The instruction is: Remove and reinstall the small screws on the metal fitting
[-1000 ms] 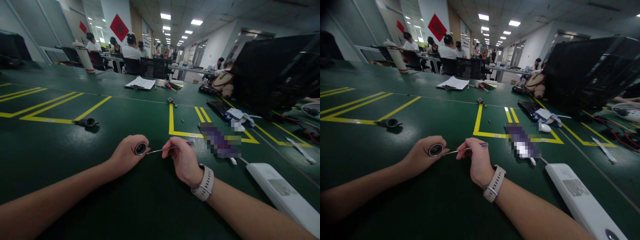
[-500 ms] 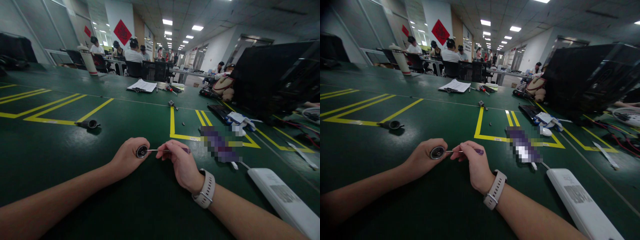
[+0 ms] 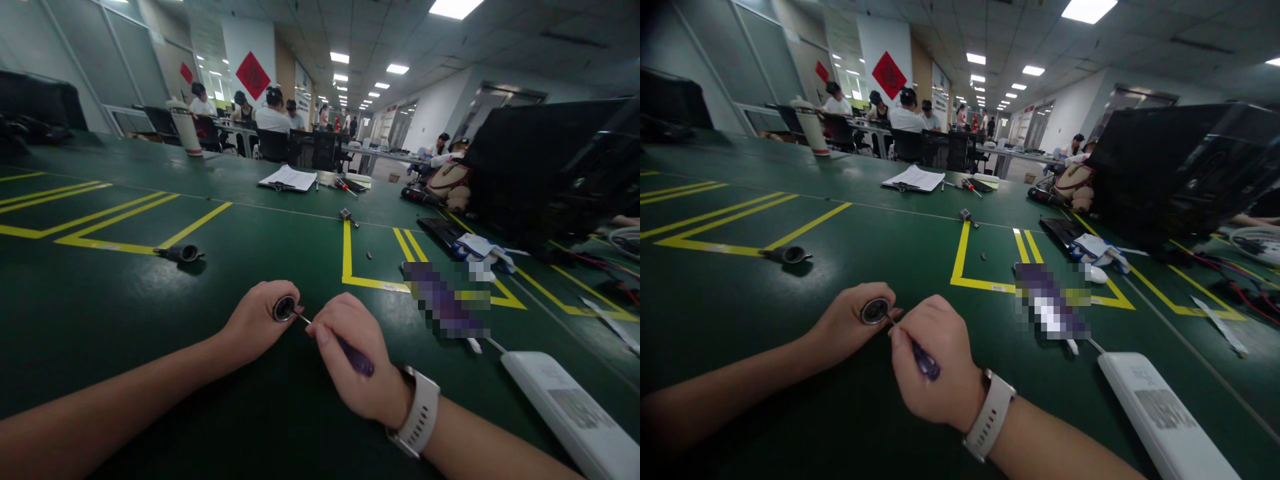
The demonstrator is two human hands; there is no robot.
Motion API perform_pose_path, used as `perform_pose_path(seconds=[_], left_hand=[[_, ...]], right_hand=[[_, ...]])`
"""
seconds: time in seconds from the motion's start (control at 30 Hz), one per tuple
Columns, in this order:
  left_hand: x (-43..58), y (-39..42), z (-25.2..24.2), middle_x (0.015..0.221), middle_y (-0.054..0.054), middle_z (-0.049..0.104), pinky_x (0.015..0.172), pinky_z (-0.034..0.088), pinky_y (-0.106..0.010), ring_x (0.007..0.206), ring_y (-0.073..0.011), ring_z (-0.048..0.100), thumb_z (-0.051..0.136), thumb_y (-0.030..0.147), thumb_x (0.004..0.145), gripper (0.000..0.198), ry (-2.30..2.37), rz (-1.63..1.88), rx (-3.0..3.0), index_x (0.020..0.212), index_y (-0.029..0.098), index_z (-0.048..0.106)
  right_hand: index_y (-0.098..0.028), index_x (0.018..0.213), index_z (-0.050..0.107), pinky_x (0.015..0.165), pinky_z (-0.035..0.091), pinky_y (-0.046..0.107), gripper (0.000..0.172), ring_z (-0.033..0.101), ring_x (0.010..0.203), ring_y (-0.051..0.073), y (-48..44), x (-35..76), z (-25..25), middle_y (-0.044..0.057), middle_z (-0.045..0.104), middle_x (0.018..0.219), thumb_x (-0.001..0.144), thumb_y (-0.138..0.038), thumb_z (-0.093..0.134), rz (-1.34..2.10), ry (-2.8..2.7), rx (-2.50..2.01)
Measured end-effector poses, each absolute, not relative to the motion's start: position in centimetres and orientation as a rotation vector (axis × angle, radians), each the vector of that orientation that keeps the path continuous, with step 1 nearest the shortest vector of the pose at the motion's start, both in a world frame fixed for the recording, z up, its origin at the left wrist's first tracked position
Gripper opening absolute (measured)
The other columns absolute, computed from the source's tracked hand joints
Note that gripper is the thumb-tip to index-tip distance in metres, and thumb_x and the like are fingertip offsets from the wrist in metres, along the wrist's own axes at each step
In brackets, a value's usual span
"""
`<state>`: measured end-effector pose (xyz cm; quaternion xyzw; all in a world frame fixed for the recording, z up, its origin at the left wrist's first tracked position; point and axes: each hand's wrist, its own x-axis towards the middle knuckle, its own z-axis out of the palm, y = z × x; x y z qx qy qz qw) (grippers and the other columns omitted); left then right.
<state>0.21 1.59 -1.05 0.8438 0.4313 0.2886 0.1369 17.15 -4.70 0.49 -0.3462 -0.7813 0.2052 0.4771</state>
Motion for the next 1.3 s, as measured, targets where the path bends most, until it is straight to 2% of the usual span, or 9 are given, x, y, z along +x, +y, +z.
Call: perform_pose_path(seconds=[0.13,0.4,0.67,0.8,0.97,1.13,1.3], left_hand=[[0.2,1.6,-1.0,0.056,0.005,0.050,0.056,0.035,-0.025,0.054,-0.0109,0.048,0.053,0.020,0.074,0.015,1.234,0.851,2.443,0.060,0.018,0.048],[0.4,1.7,-0.7,0.058,0.004,0.053,0.057,0.035,-0.026,0.058,-0.0124,0.050,0.050,0.014,0.069,0.009,1.226,0.787,2.447,0.061,0.018,0.050],[0.2,2.3,-1.1,0.059,0.004,0.056,0.058,0.036,-0.026,0.058,-0.0124,0.050,0.051,0.017,0.069,0.007,1.195,0.730,2.461,0.062,0.018,0.052],[0.1,2.3,-1.2,0.061,0.003,0.057,0.060,0.036,-0.026,0.060,-0.0126,0.051,0.052,0.014,0.070,0.007,1.199,0.686,2.461,0.064,0.018,0.051],[0.1,2.5,-1.1,0.061,0.004,0.056,0.059,0.036,-0.026,0.059,-0.0122,0.050,0.051,0.012,0.071,0.009,1.196,0.660,2.456,0.064,0.018,0.052],[-0.1,3.0,-1.1,0.063,0.003,0.058,0.059,0.036,-0.026,0.060,-0.0126,0.051,0.049,0.012,0.070,0.009,1.208,0.643,2.457,0.065,0.019,0.052],[-0.2,3.2,-1.3,0.062,0.003,0.056,0.059,0.036,-0.026,0.060,-0.0133,0.051,0.050,0.011,0.069,0.010,1.209,0.676,2.466,0.063,0.019,0.051]], right_hand=[[-0.017,0.072,0.057,0.073,0.042,0.037,0.014,0.055,0.073,0.019,-4.7,17.0,0.5,0.007,0.063,0.076,0.079,-0.012,0.046,0.427,-2.093,-0.753],[-0.020,0.067,0.053,0.066,0.043,0.036,0.019,0.055,0.068,0.018,-3.2,16.9,1.2,0.005,0.060,0.067,0.082,-0.015,0.042,0.452,-1.943,-0.766],[-0.018,0.069,0.055,0.066,0.042,0.036,0.017,0.055,0.068,0.018,-2.4,16.9,0.4,0.006,0.061,0.069,0.081,-0.013,0.043,0.460,-1.954,-0.714],[-0.017,0.070,0.057,0.066,0.042,0.034,0.019,0.054,0.068,0.017,-2.3,17.1,0.2,0.006,0.059,0.067,0.082,-0.014,0.042,0.561,-1.857,-0.736],[-0.018,0.061,0.055,0.059,0.039,0.031,0.031,0.051,0.062,0.015,-1.8,17.4,-0.4,0.002,0.054,0.060,0.088,-0.022,0.039,0.753,-1.578,-0.866],[-0.018,0.060,0.054,0.057,0.038,0.029,0.029,0.049,0.058,0.014,-1.5,17.4,-0.4,0.000,0.049,0.060,0.086,-0.026,0.045,0.806,-1.555,-0.885],[-0.017,0.063,0.057,0.061,0.039,0.029,0.026,0.052,0.065,0.015,-1.6,17.2,0.0,0.002,0.053,0.064,0.086,-0.024,0.046,0.826,-1.653,-0.901]])
